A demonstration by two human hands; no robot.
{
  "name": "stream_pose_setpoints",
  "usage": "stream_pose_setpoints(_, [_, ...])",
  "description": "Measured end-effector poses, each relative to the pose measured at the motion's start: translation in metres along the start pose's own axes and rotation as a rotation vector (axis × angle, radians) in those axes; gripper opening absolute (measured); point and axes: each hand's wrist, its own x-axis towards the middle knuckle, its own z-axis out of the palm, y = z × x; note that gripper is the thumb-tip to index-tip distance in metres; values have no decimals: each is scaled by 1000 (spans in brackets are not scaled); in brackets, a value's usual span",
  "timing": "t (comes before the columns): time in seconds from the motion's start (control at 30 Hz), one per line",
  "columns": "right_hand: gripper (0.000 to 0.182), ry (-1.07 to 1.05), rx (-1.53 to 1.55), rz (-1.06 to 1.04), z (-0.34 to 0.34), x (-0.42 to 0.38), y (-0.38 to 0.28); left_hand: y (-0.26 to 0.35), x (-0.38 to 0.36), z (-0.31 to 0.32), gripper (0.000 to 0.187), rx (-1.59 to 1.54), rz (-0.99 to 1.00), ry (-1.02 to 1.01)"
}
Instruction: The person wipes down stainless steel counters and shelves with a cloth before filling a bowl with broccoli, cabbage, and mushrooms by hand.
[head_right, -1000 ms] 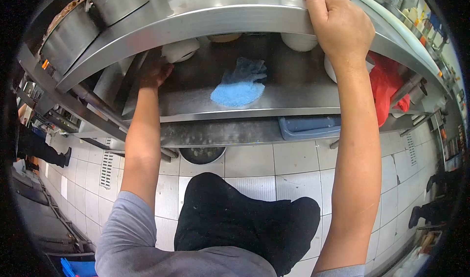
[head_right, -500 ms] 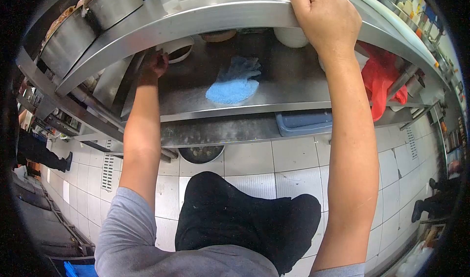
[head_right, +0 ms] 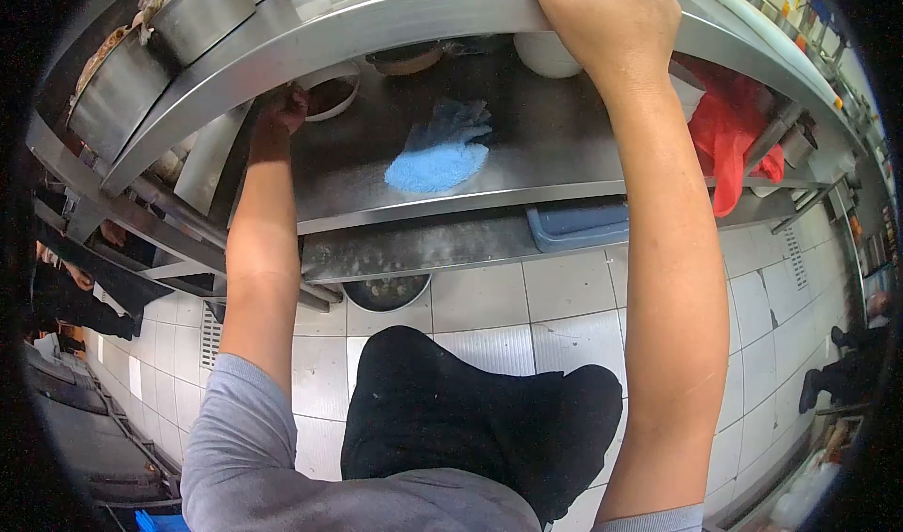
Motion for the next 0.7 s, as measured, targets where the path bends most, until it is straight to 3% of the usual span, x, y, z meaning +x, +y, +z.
stream_pose_setpoints(0.1, [35, 8, -14, -3, 1, -1, 1, -15, -59, 32, 18, -31, 3, 126])
stream_pose_setpoints(0.2, [35, 12, -5, -8, 0, 0, 2, -15, -12, -25, 20, -41, -86, 71])
stream_pose_setpoints(0.23, [36, 13, 6, -8, 0, -1, 1, -20, -26, -14, 20, -43, -83, 73])
stream_pose_setpoints(0.3, [36, 8, 10, -12, 0, 0, 0, -34, -68, 20, 27, 27, 99, 276])
stream_pose_setpoints(0.33, [36, 3, 12, -13, 0, 0, -1, -34, -59, 10, 27, 24, 102, 279])
stream_pose_setpoints(0.4, [36, -6, 4, -4, -1, 0, -3, -35, -31, -22, 33, 302, 74, 252])
stream_pose_setpoints(0.43, [36, -14, -9, 9, -1, 0, -3, -36, -37, -22, 33, 300, 78, 255])
stream_pose_setpoints(0.5, [35, -70, -47, 24, 3, -2, 10, -40, -49, -21, 24, 422, 125, 149])
stream_pose_setpoints(0.7, [39, -124, -92, 43, 6, -4, 15, -37, -63, -16, 34, 794, 42, 198])
